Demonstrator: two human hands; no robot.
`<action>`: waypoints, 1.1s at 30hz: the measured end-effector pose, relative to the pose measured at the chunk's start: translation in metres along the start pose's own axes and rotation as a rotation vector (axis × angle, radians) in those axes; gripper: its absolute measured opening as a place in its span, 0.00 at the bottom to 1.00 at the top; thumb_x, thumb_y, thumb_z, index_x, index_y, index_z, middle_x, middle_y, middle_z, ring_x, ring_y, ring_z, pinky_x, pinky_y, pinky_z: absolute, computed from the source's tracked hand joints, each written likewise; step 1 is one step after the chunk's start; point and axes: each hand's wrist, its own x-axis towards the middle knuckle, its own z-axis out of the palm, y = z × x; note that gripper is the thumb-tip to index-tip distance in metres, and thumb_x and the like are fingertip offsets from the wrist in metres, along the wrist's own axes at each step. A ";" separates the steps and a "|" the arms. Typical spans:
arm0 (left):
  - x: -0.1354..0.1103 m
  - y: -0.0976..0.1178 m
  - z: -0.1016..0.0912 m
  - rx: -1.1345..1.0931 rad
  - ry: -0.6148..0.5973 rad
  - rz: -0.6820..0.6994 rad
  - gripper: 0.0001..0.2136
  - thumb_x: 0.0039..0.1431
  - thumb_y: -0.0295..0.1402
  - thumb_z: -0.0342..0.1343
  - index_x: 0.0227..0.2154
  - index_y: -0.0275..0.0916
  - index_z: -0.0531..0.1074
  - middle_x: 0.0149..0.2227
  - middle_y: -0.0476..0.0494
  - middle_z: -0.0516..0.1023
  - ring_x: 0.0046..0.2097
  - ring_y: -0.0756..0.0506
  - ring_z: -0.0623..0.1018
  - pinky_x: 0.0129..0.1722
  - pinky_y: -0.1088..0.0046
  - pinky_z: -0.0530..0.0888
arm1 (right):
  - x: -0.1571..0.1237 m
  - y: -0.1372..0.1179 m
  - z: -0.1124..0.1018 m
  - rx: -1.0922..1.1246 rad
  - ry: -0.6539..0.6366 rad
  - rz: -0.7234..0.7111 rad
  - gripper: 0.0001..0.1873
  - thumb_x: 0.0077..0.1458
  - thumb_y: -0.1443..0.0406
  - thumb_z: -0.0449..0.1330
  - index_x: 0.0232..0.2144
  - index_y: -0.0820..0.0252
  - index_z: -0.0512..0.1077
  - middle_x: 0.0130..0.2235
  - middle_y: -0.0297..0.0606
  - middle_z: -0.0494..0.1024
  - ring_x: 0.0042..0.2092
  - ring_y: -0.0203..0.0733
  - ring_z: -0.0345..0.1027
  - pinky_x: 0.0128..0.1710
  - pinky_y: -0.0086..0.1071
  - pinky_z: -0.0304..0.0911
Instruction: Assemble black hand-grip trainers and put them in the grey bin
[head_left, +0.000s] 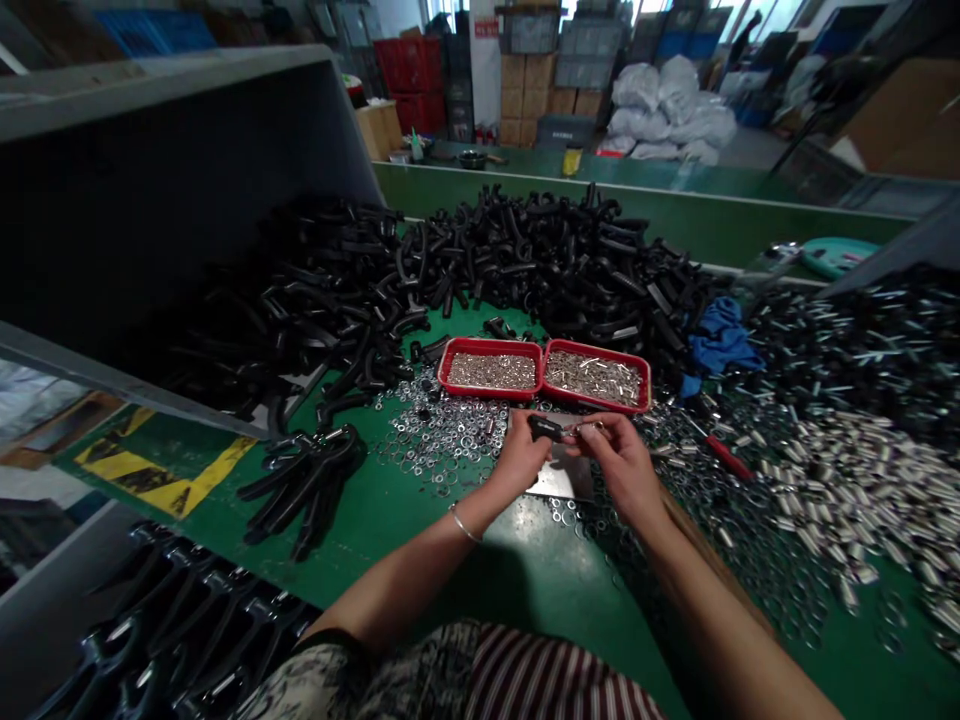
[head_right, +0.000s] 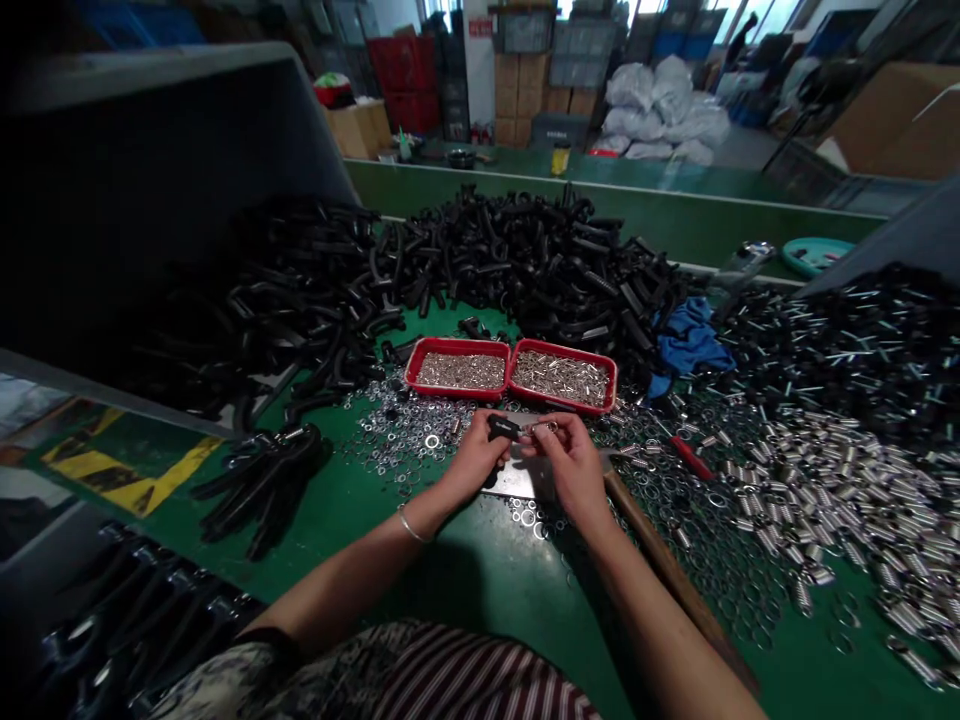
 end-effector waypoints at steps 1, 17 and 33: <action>0.000 -0.002 0.004 -0.008 0.025 0.001 0.18 0.47 0.23 0.54 0.44 0.40 0.64 0.26 0.55 0.70 0.22 0.53 0.69 0.25 0.77 0.64 | -0.001 0.001 0.004 0.000 0.016 -0.002 0.15 0.58 0.53 0.63 0.43 0.52 0.67 0.40 0.36 0.78 0.40 0.44 0.76 0.45 0.41 0.73; -0.023 0.039 -0.008 -0.223 -0.680 -0.302 0.13 0.58 0.41 0.62 0.38 0.37 0.71 0.28 0.45 0.76 0.18 0.56 0.62 0.19 0.77 0.59 | 0.025 -0.001 -0.028 -0.195 -0.313 0.041 0.16 0.60 0.52 0.60 0.39 0.57 0.69 0.32 0.33 0.73 0.31 0.36 0.66 0.34 0.33 0.63; -0.004 0.008 -0.015 0.054 -0.013 0.072 0.17 0.61 0.49 0.56 0.35 0.39 0.67 0.23 0.51 0.74 0.18 0.55 0.63 0.20 0.79 0.61 | -0.086 0.025 -0.080 -1.279 -0.456 -0.382 0.11 0.66 0.65 0.53 0.31 0.58 0.70 0.36 0.43 0.73 0.40 0.47 0.66 0.41 0.40 0.65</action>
